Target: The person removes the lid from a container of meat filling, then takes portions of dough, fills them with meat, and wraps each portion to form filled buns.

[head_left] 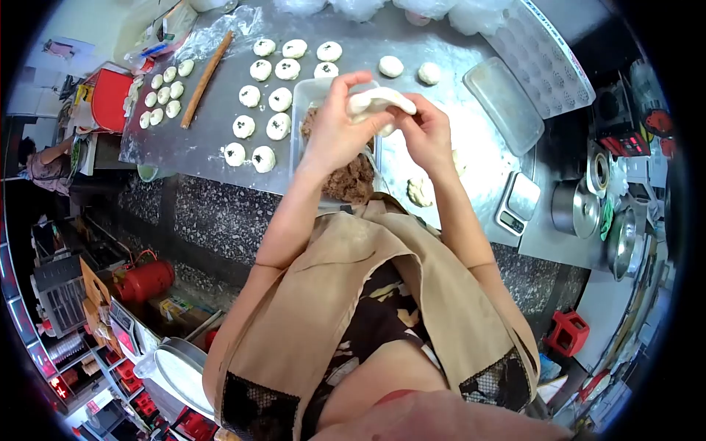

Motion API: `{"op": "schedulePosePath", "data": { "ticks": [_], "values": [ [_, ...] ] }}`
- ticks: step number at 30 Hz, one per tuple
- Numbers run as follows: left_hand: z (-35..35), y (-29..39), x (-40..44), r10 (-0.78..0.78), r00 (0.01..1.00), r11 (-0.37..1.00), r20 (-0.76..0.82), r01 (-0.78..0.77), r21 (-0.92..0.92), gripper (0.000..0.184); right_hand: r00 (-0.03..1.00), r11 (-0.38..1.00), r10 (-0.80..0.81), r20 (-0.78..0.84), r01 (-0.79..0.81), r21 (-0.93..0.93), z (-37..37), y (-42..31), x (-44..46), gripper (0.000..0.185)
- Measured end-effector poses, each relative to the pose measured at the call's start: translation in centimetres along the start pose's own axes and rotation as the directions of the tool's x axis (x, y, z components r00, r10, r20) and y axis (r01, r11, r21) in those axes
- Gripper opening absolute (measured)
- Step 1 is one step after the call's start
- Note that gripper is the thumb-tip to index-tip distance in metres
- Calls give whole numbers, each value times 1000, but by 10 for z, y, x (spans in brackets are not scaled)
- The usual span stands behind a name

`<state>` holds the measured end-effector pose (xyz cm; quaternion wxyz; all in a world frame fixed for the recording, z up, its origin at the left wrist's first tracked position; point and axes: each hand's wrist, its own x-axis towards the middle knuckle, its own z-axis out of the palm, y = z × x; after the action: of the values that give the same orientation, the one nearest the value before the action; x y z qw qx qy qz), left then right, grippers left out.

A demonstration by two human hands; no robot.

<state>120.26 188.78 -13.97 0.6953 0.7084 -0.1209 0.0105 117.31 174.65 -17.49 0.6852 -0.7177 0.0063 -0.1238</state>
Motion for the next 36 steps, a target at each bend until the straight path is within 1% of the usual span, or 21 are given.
{"op": "schedulePosePath", "data": {
  "ticks": [1, 4, 5, 8, 9, 10, 13, 15, 16, 17, 18, 20, 22, 23, 26, 28, 29, 30, 32, 34, 36],
  "values": [
    [-3, -11, 4, 15, 999, 995, 47, -19, 97, 29, 998, 990, -62, -9, 60, -129, -1, -1, -1, 22],
    [-14, -18, 12, -57, 982, 976, 180, 17, 216, 40, 1000, 989, 2, 17, 0, -147, -5, -6, 1, 22],
    [-10, -16, 12, -23, 991, 990, 130, 5, 141, 37, 999, 999, 44, -20, -44, 17, -2, -8, 3, 21],
    [4, -7, 3, 26, 999, 997, 30, -28, 70, 26, 999, 1000, 1, 39, 0, -7, -2, 14, 5, 22],
    [-2, -13, 6, -14, 990, 996, 141, 1, 87, 27, 999, 984, -18, 52, 27, -176, -5, 12, 3, 22],
    [-4, -18, 7, -17, 990, 996, 138, 5, 86, 27, 998, 984, -15, 55, 24, -177, -5, 12, 2, 22],
    [-4, -23, 9, -190, 977, 951, 96, 207, -229, 32, 999, 986, 24, 25, -19, -166, 3, 5, 6, 20],
    [5, -28, 5, -154, 987, 930, 53, 163, -329, 30, 971, 960, 159, -179, -110, 258, 21, -4, 4, 17],
    [9, -32, 2, -126, 992, 899, 10, 118, -421, 28, 970, 959, 164, -182, -113, 258, 17, 3, 4, 17],
    [13, -34, 1, -53, 996, 923, -69, 23, -384, 26, 985, 963, 137, -105, -107, 246, 12, 11, 9, 19],
    [15, -34, 0, -54, 996, 923, -69, 23, -384, 26, 994, 967, 107, -25, -98, 235, 9, 15, 12, 21],
    [16, -31, -2, -150, 977, 805, -153, 31, -592, 25, 996, 985, 72, -47, -64, 161, 13, 14, 10, 22],
    [20, -33, -5, -138, 975, 779, -173, -1, -627, 26, 984, 911, 163, -66, -124, 394, 19, 5, 9, 20],
    [21, -35, -7, -131, 973, 751, -189, -26, -659, 27, 984, 911, 164, -63, -127, 392, 21, 6, 10, 20],
    [15, -43, -10, -167, 972, 760, -166, 20, -650, 29, 987, 942, 162, -17, -150, 301, 21, 10, 12, 13],
    [3, -41, -8, -170, 981, 826, -98, 87, -557, 29, 999, 995, 38, -5, -38, -95, 12, 12, 15, 14],
    [-3, -39, -7, -180, 983, 879, -32, 146, -454, 28, 999, 988, 9, 32, -4, -157, 6, 9, 18, 19],
    [-9, -37, -6, -183, 983, 878, -31, 149, -455, 28, 999, 987, 12, 32, -7, -158, 1, 6, 21, 19],
    [-19, -35, -3, -138, 971, 990, 194, 133, 41, 24, 960, 975, 28, 280, 36, -220, -7, -5, 23, 22],
    [-22, -44, 1, -112, 985, 992, 133, 104, 72, 20, 958, 990, -19, 285, 57, -128, -5, -10, 23, 25],
    [-20, -38, 1, -212, 977, 973, 12, 212, -93, 20, 956, 997, 79, 284, -78, -16, -5, -18, 20, 26]
  ]
}}
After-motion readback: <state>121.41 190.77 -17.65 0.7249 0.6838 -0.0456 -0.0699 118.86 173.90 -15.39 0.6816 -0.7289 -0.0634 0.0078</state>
